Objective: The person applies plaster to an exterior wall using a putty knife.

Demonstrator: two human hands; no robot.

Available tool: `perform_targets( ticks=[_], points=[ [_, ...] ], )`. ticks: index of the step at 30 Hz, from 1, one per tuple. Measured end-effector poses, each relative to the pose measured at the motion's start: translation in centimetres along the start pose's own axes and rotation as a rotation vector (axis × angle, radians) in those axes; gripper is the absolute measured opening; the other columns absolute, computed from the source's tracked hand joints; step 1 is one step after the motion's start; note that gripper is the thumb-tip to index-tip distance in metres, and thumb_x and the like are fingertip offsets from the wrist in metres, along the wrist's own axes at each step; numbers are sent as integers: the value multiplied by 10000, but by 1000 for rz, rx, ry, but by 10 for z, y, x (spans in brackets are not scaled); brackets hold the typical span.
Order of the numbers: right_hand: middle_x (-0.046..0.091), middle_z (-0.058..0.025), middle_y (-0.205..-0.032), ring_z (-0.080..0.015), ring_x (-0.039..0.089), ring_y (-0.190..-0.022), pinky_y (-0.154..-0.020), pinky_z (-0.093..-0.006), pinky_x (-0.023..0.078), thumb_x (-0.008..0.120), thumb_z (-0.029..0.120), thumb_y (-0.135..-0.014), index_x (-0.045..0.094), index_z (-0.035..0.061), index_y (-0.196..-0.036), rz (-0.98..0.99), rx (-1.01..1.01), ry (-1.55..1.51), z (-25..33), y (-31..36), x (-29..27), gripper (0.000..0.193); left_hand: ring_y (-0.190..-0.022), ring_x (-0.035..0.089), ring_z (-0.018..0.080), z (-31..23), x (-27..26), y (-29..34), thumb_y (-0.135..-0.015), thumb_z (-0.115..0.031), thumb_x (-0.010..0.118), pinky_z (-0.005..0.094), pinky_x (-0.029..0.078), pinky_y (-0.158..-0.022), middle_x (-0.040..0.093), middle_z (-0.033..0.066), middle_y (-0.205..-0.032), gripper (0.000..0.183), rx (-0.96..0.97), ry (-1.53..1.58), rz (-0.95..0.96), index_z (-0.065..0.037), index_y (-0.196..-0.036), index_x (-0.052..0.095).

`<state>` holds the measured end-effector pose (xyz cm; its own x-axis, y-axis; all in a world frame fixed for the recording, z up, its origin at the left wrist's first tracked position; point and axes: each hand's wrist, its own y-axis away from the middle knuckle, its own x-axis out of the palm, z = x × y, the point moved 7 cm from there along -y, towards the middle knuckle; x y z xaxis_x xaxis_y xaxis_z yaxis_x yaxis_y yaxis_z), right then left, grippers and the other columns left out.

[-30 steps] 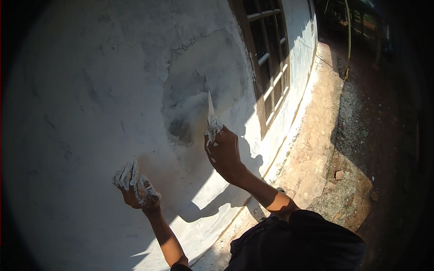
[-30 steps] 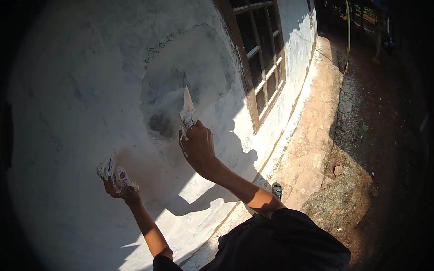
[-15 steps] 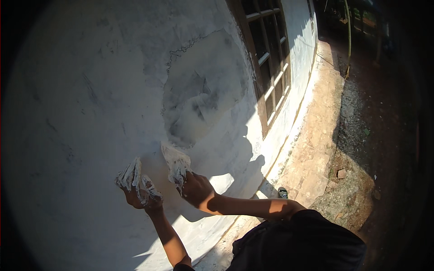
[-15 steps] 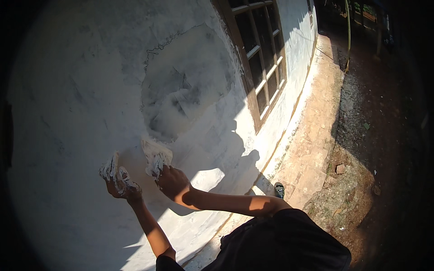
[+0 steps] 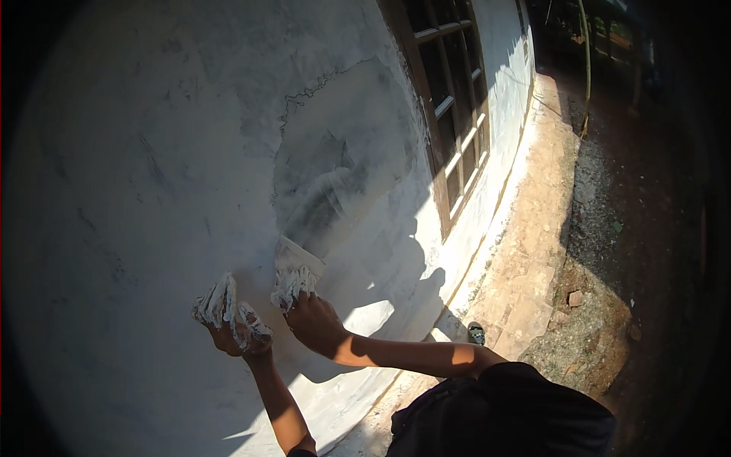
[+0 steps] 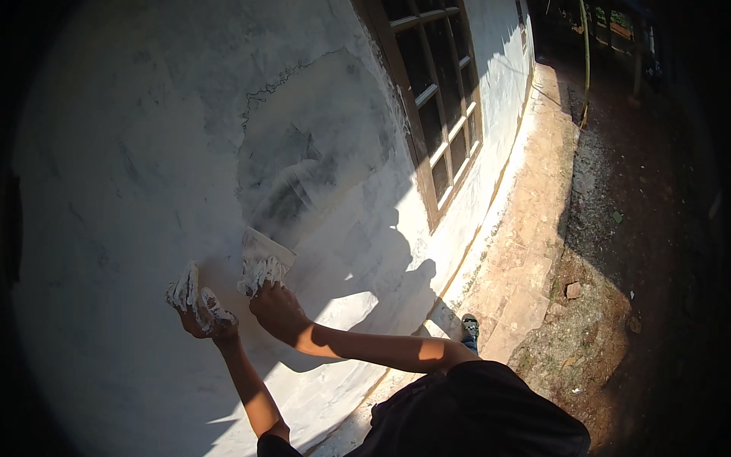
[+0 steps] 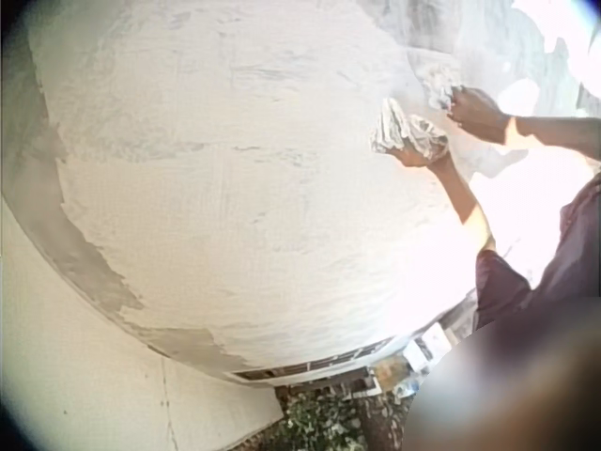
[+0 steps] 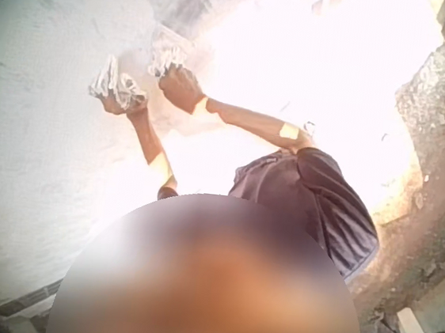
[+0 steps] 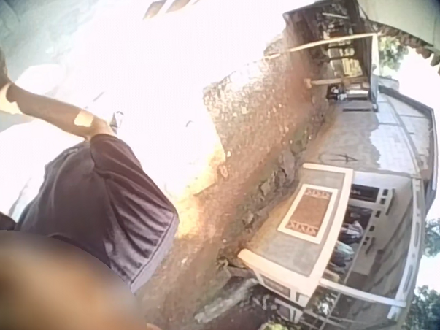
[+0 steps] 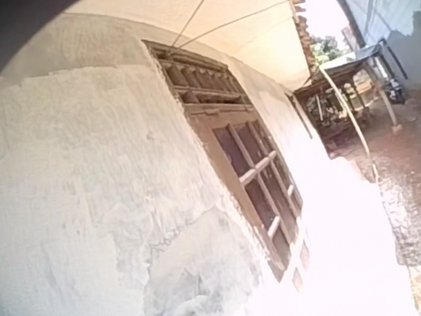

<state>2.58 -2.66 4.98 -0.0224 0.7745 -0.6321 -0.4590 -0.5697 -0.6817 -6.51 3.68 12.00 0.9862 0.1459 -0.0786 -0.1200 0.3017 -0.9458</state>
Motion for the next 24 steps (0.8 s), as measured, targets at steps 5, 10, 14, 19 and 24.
perform_targets(
  ticks=[5, 10, 14, 19, 24],
  points=[
    [557, -178, -845, -301, 605, -710, -607, -320, 514, 584, -16, -729, 581, -45, -765, -238, 51, -590, -32, 24, -54, 47, -777, 591, 373, -1, -6, -2, -904, -265, 454, 432, 491, -647, 601, 171, -942, 290, -79, -21, 14, -8, -995, 551],
    [555, -174, -715, -327, 577, -630, -556, -359, 461, 583, -46, -728, 558, -50, -729, -489, 215, -295, -134, -22, -120, 25, -776, 589, 378, 8, -7, 14, -915, -224, 426, 440, 496, -643, 589, 167, -943, 260, 17, -77, 53, -43, -1092, 487],
    [538, -205, -651, -355, 564, -616, -558, -387, 459, 575, 2, -754, 561, -38, -676, -463, 136, -84, -140, -59, -100, 89, -790, 591, 380, 21, -4, 37, -914, -237, 435, 464, 499, -670, 573, 169, -986, 330, 24, -131, 112, -72, -1198, 405],
    [546, -181, -705, -295, 595, -665, -544, -369, 513, 595, 60, -663, 611, -20, -671, -62, -40, 65, -29, -42, -29, 82, -810, 595, 373, 7, -1, 25, -894, -241, 478, 473, 500, -691, 563, 172, -1021, 391, 127, -130, 58, -84, -1239, 381],
    [566, -196, -800, -308, 614, -682, -597, -353, 523, 614, 44, -708, 589, -46, -751, -159, -92, -343, -11, -5, -63, 103, -813, 594, 378, 1, 6, 16, -894, -251, 468, 467, 500, -680, 572, 177, -1016, 357, 90, -158, 92, -68, -1195, 416]
  ],
)
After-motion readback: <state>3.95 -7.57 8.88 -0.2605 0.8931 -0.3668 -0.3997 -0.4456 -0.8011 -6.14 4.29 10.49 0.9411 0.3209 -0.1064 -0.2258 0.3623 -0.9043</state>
